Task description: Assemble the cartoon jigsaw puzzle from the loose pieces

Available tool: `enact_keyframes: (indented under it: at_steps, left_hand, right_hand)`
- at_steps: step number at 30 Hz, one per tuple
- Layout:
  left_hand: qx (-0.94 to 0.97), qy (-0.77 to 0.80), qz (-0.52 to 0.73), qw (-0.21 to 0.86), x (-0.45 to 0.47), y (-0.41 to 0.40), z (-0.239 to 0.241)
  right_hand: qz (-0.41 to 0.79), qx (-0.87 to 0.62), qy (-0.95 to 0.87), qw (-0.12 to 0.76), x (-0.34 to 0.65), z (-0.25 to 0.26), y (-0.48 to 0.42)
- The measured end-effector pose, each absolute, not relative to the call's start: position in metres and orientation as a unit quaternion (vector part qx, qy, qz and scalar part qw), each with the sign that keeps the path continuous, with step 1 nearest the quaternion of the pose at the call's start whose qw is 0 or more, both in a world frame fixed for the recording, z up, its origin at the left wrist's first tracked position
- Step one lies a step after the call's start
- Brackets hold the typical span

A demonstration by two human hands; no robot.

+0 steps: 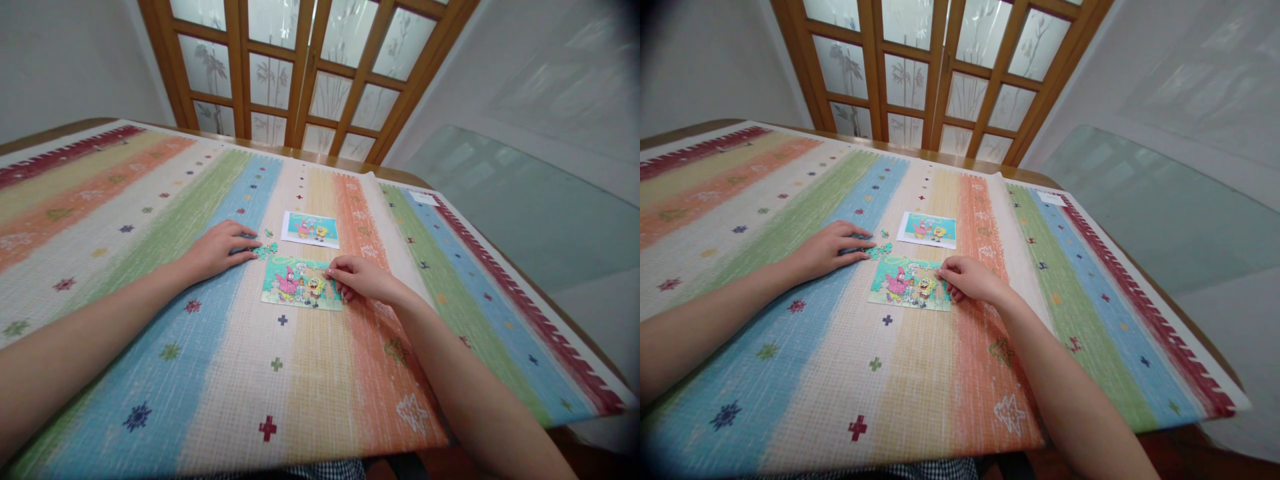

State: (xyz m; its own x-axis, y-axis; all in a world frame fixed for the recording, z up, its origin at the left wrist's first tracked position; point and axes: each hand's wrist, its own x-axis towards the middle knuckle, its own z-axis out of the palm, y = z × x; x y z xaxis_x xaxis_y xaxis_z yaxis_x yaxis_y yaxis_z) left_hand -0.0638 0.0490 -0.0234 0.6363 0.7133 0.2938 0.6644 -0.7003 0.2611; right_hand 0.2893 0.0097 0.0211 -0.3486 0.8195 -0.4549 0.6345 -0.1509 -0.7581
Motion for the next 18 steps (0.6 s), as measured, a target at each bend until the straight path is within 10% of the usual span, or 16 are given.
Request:
enact_keyframes:
  at_steps: [18]
  left_hand:
    - [0.856,0.475,0.199,0.031,-0.041,0.050,-0.023]
  right_hand:
    - [0.493,-0.571,-0.651,0.088,0.288,0.019,0.010]
